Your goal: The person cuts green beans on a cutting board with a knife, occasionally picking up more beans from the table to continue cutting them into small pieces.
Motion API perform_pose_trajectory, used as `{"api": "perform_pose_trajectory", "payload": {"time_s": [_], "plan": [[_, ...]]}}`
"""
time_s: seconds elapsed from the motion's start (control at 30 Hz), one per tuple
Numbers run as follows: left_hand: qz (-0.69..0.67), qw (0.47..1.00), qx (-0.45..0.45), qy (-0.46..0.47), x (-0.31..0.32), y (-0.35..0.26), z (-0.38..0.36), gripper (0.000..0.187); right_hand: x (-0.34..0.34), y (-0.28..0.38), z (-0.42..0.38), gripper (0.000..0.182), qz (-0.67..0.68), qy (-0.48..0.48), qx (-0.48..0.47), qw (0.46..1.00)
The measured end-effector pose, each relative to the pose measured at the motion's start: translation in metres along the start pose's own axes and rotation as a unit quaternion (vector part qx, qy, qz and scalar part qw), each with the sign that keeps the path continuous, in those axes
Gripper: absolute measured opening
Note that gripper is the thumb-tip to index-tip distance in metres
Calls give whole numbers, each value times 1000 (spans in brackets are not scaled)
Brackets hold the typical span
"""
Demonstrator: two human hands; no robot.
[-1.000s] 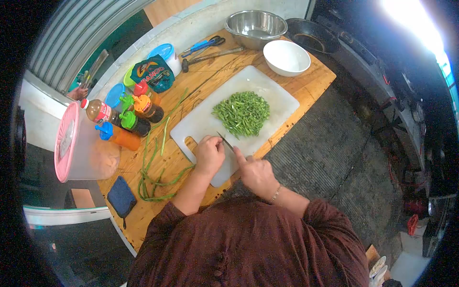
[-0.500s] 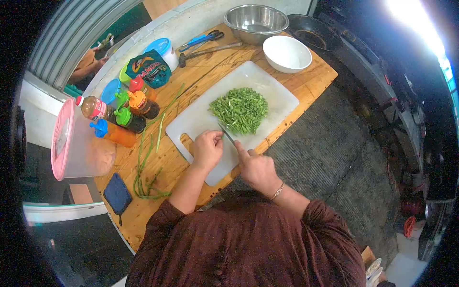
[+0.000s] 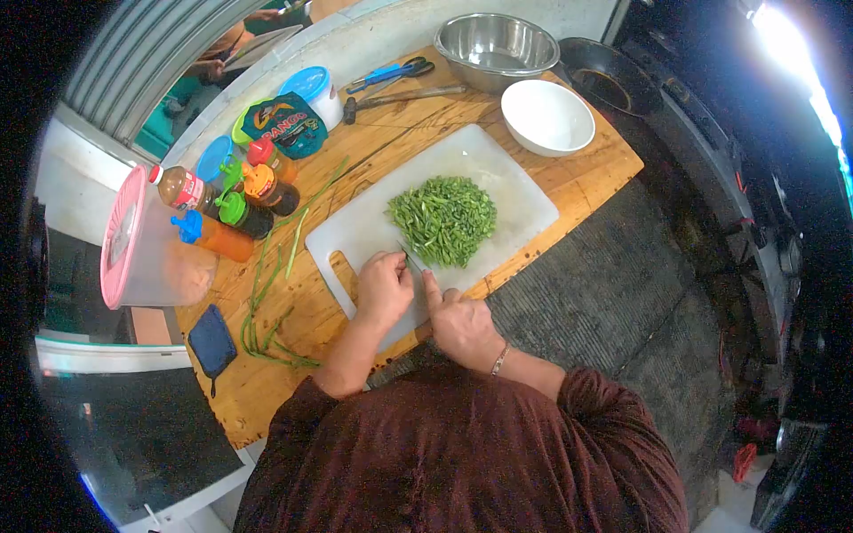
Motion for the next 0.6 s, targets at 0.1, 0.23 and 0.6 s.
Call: {"api": "perform_pose_trajectory", "payload": {"time_s": [0.1,0.23,0.6], "plan": [[26,1000,2,-12,-3,-3,-2,21,4,-6,14,68,-5,-11,-9,1000],[23,998,-30,-52,-3,1,-5,19,-3,-12,28,67,-11,17,-37,999],[25,996,-47,-71,2,7,-10,16,-16,-31,-1,66,1,17,-83,996]]}}
Point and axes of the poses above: each hand's wrist, its own z-axis towards the middle knuckle, its own x-axis out of the palm, y = z × x, the point moved 7 cm from there along z, towards the middle knuckle, and after that the axes turned 10 degrees about -x, right-handed, at the moved point
